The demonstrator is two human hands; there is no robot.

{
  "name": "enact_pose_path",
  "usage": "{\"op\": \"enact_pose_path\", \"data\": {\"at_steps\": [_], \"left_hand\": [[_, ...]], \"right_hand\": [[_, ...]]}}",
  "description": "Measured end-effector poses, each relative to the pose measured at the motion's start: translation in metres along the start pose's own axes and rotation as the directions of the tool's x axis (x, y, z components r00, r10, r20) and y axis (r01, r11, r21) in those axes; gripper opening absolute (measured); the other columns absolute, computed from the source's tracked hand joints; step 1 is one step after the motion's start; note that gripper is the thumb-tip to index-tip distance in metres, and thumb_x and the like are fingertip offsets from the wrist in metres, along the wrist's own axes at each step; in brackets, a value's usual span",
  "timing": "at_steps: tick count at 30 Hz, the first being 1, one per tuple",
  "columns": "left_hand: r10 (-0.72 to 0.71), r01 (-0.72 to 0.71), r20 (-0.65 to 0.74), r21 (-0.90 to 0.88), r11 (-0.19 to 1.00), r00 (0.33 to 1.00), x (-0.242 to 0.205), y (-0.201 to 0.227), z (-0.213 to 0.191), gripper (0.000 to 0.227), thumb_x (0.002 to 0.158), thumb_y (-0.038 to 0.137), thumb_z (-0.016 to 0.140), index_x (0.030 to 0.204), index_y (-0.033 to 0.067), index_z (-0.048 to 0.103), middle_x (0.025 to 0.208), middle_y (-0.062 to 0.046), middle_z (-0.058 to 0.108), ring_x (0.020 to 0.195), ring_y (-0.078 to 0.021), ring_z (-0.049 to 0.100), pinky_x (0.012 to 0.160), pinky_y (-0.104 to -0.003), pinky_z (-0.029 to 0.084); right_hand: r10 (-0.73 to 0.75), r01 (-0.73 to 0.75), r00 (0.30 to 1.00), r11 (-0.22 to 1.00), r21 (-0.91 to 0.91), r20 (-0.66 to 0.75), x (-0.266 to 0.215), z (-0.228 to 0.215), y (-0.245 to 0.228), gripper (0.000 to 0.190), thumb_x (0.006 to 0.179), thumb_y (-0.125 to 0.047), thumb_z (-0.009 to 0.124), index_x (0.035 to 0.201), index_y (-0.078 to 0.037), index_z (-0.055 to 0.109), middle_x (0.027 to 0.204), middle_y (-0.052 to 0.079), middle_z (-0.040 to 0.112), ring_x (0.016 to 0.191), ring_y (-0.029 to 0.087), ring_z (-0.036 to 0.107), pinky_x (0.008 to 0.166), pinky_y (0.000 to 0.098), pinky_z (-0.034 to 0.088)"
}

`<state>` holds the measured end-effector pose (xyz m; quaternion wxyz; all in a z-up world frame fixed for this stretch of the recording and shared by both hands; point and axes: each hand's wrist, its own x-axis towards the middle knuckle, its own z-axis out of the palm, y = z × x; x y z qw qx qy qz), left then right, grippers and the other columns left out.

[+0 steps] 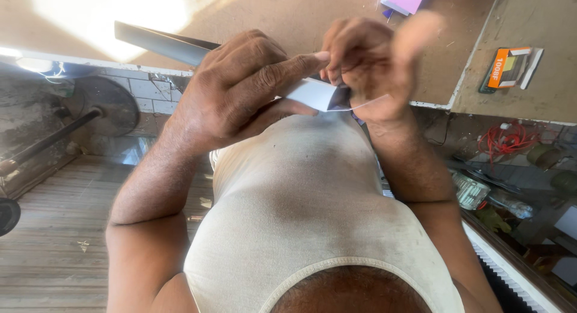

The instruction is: The person assembles picture frames by placing printed images into black frames and securing them with white backing paper. They handle multiple frames one at a time, aligning the images and backing, then stacking the completed frames on the table.

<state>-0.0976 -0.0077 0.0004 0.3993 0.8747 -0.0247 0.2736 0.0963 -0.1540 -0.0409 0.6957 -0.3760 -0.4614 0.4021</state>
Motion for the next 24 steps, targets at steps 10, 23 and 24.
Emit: {"op": "enact_pose_path", "data": {"at_steps": [10,23,24], "left_hand": [[0.001,-0.001,-0.02,0.006,1.0,1.0,-0.007,-0.005,0.003,0.052,0.103,0.037,0.08,0.143,0.0093,0.062,0.101,-0.002,0.064,0.093,-0.0138,0.066,0.078,-0.029,0.058],[-0.024,0.022,0.065,0.044,0.999,0.998,-0.007,0.013,-0.004,0.043,0.099,0.036,0.08,0.136,0.0144,0.071,0.094,-0.001,0.054,0.094,-0.0164,0.058,0.076,-0.032,0.053],[-0.035,0.031,0.069,0.06,0.998,0.997,-0.005,0.012,-0.005,0.041,0.101,0.036,0.079,0.135,0.0136,0.071,0.097,-0.001,0.055,0.094,-0.0157,0.059,0.076,-0.031,0.053]], "right_hand": [[0.119,-0.138,0.989,0.96,-0.242,-0.09,-0.009,-0.006,-0.016,0.03,0.102,-0.034,0.067,0.092,-0.005,0.067,0.083,0.007,0.069,0.071,0.007,0.064,0.057,0.0218,0.052],[0.5,-0.545,0.784,0.838,0.024,0.367,0.004,-0.007,-0.015,0.031,0.114,-0.027,0.057,0.098,-0.003,0.068,0.075,0.001,0.06,0.064,0.002,0.051,0.056,0.0181,0.042],[0.493,-0.511,0.83,0.86,-0.002,0.261,0.002,-0.003,-0.013,0.033,0.114,-0.029,0.055,0.097,-0.004,0.067,0.074,0.0,0.059,0.062,0.002,0.05,0.055,0.0179,0.041]]}}
